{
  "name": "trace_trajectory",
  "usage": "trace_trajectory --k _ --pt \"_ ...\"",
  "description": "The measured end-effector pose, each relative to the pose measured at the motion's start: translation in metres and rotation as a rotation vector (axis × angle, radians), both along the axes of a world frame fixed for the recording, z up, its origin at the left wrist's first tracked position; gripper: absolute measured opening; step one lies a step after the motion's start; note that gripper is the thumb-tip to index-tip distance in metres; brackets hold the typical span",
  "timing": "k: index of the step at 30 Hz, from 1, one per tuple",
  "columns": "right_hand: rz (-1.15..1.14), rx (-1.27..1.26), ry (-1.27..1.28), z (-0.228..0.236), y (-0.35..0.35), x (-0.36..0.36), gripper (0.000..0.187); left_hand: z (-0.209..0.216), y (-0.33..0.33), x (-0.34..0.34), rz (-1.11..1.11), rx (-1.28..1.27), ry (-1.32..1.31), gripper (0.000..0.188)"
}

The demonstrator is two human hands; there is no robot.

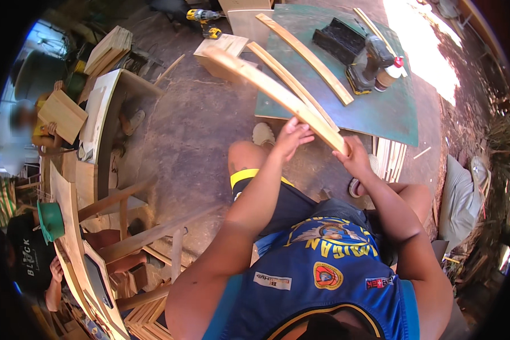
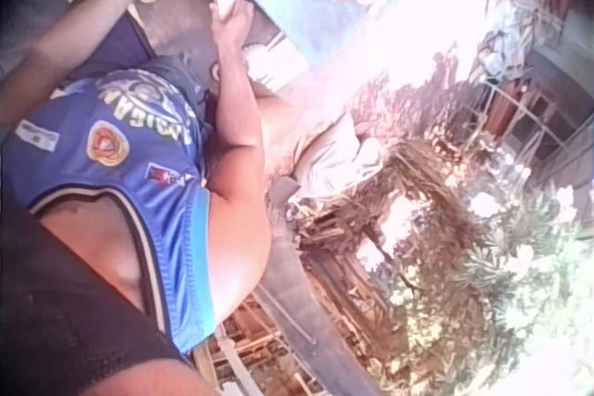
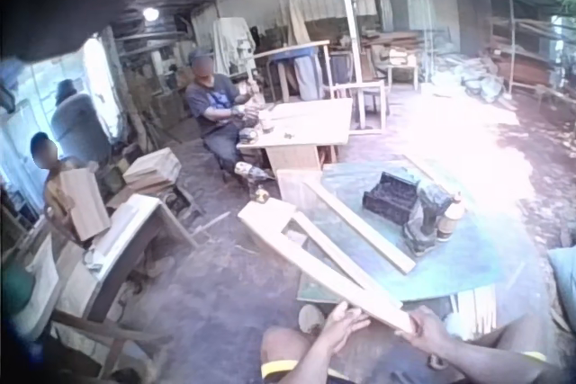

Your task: The recorder uses glue and an electric drill to assemble thin wood strips into a frame structure while seated in a workshop.

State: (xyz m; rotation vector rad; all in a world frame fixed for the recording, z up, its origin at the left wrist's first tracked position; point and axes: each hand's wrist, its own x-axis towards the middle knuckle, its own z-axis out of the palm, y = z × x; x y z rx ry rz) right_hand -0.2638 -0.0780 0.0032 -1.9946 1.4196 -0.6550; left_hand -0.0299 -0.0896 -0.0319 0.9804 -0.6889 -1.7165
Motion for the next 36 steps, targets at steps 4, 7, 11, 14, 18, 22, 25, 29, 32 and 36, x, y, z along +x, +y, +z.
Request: trace_trajectory --k 4,7,11,14,18,22,25,29,32,36 --pt "-0.125 -0.106 0.106 -0.008 -0.025 0.011 0.042 0.004 0.003 0.000 -0.089 -0.050 -0.006 0.061" --pt "-0.167 -0.092 0.176 -0.015 -0.047 0.017 0.044 0.006 0.004 0.003 -0.127 -0.056 -0.042 0.062" --pt "-0.290 -0.114 0.222 -0.021 -0.092 0.035 0.046 0.003 0.002 0.005 -0.162 -0.044 -0.070 0.060" --pt "-0.340 -0.125 0.262 -0.021 -0.136 0.054 0.047 0.000 0.002 0.004 -0.197 -0.048 -0.092 0.058" --pt "-0.349 -0.046 0.471 -0.019 -0.180 0.067 0.047 -0.001 0.002 0.004 -0.215 -0.044 -0.137 0.057" --pt "-0.310 0.025 0.648 -0.025 -0.190 0.057 0.048 -0.003 -0.001 0.004 -0.229 -0.043 -0.141 0.056" --pt "-0.289 0.065 0.631 -0.033 -0.181 0.039 0.053 -0.011 -0.005 0.004 -0.211 -0.064 -0.165 0.052" --pt "-0.272 -0.086 0.375 -0.045 -0.144 0.000 0.051 -0.026 -0.008 0.000 -0.148 0.027 -0.237 0.043" --pt "-0.256 -0.200 0.235 -0.052 -0.110 -0.033 0.049 -0.036 -0.009 -0.006 -0.130 0.102 -0.342 0.043" --pt "-0.370 -0.221 0.259 -0.049 -0.102 -0.074 0.047 -0.041 -0.011 -0.022 0.017 -0.293 -0.737 0.044"
